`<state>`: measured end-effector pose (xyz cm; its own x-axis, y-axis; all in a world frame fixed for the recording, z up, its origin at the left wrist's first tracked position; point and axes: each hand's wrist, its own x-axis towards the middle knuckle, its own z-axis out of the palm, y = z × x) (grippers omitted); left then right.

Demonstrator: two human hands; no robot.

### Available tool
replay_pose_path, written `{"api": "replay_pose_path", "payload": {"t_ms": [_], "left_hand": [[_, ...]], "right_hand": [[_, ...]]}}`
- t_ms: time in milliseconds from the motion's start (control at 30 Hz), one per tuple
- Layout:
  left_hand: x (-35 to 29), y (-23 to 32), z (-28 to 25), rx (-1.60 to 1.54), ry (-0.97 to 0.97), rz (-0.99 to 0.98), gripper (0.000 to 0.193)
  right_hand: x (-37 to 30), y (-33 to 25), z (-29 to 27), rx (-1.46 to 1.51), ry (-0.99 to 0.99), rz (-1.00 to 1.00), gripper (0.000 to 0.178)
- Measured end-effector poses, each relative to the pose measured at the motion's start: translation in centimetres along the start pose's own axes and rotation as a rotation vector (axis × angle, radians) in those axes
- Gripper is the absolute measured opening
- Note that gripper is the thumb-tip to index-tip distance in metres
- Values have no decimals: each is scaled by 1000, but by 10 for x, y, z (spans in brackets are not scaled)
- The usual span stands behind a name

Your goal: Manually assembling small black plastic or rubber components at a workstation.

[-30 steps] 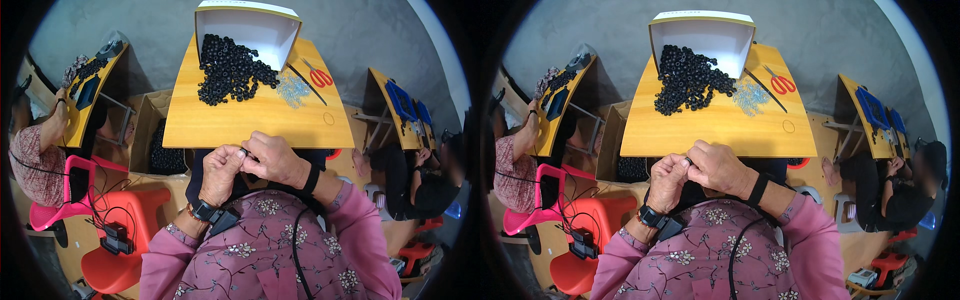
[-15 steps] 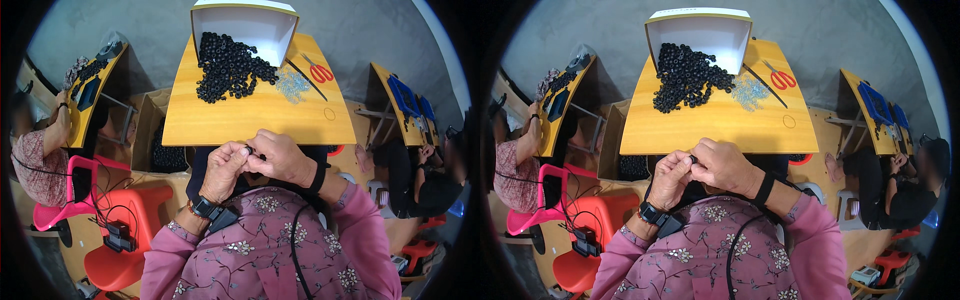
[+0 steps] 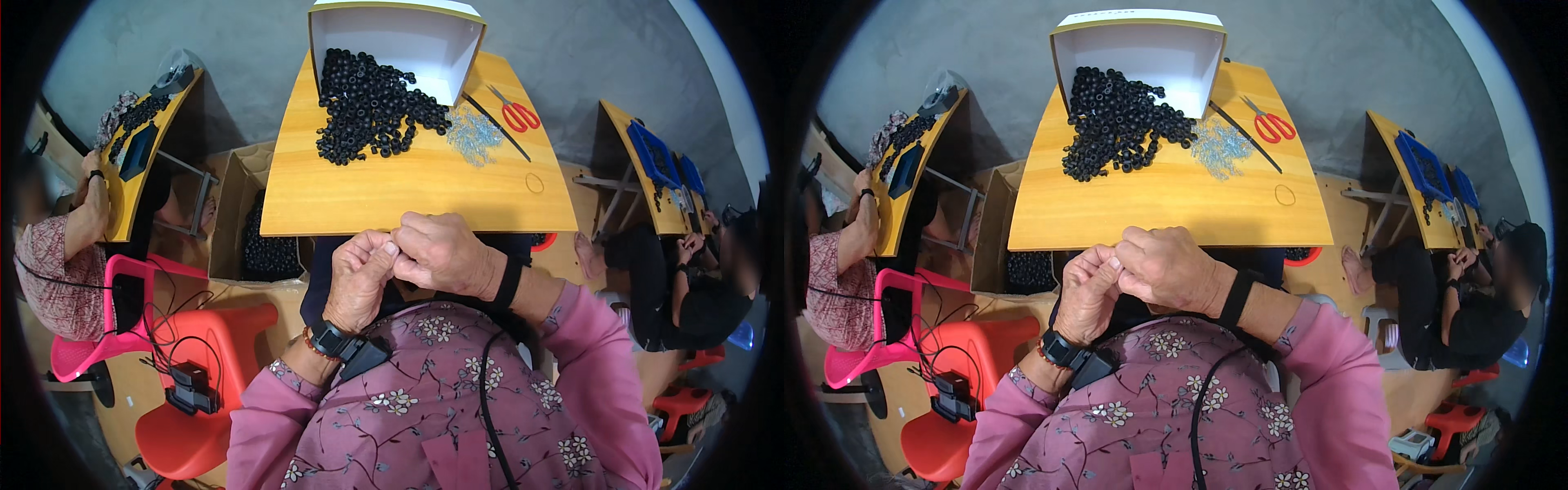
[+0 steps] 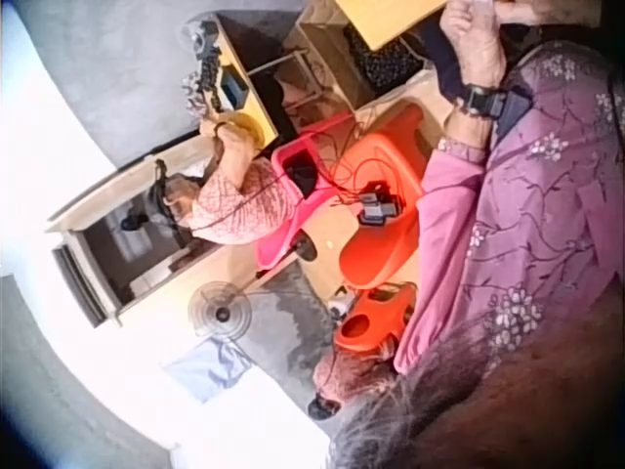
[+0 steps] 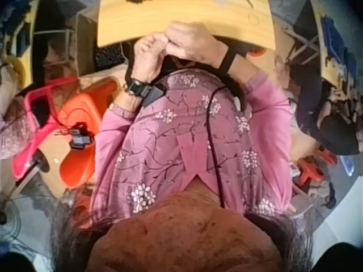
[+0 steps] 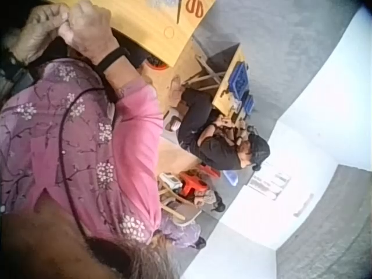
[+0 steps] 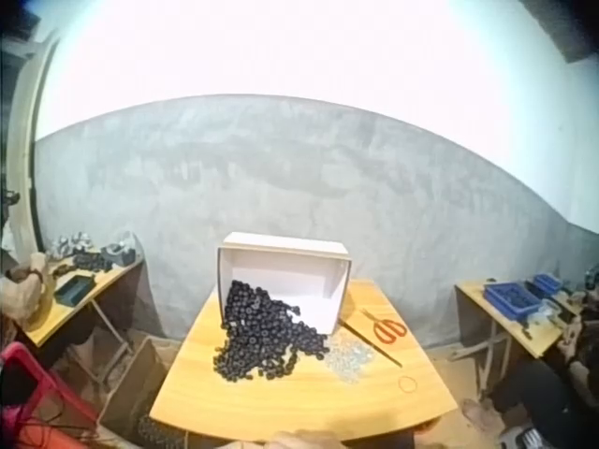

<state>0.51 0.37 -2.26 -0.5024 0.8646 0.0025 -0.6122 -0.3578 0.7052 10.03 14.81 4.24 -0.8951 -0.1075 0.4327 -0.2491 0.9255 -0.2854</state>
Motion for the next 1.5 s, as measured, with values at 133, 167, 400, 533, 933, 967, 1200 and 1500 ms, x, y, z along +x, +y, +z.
{"api": "replay_pose_path", "payload": {"t_ms": [133, 167, 400, 533, 933, 967, 1200, 1500], "left_hand": [[0, 4, 3, 63, 10, -5, 11], [-1, 6, 4, 47, -25, -22, 12], [2, 11, 3, -141, -56, -93, 12], [4, 8, 0, -160, -21, -71, 11], [5, 9, -2, -51, 26, -72, 11], [5, 8, -1, -52, 28, -69, 10], [5, 6, -3, -14, 80, -92, 10], [7, 3, -18, -52, 57, -104, 9]], "right_hand": [[-1, -1, -2, -15, -26, -12, 18], [-3, -2, -1, 15, -22, 11, 18], [-5, -4, -5, 200, 5, 181, 28], [-3, -8, -6, 260, 3, 236, 31], [-10, 9, -1, 321, 84, 174, 26], [-10, 9, -1, 267, 66, 164, 25], [-10, 10, -2, 220, 4, 145, 24], [-7, 3, 10, 248, 37, 232, 24]]}}
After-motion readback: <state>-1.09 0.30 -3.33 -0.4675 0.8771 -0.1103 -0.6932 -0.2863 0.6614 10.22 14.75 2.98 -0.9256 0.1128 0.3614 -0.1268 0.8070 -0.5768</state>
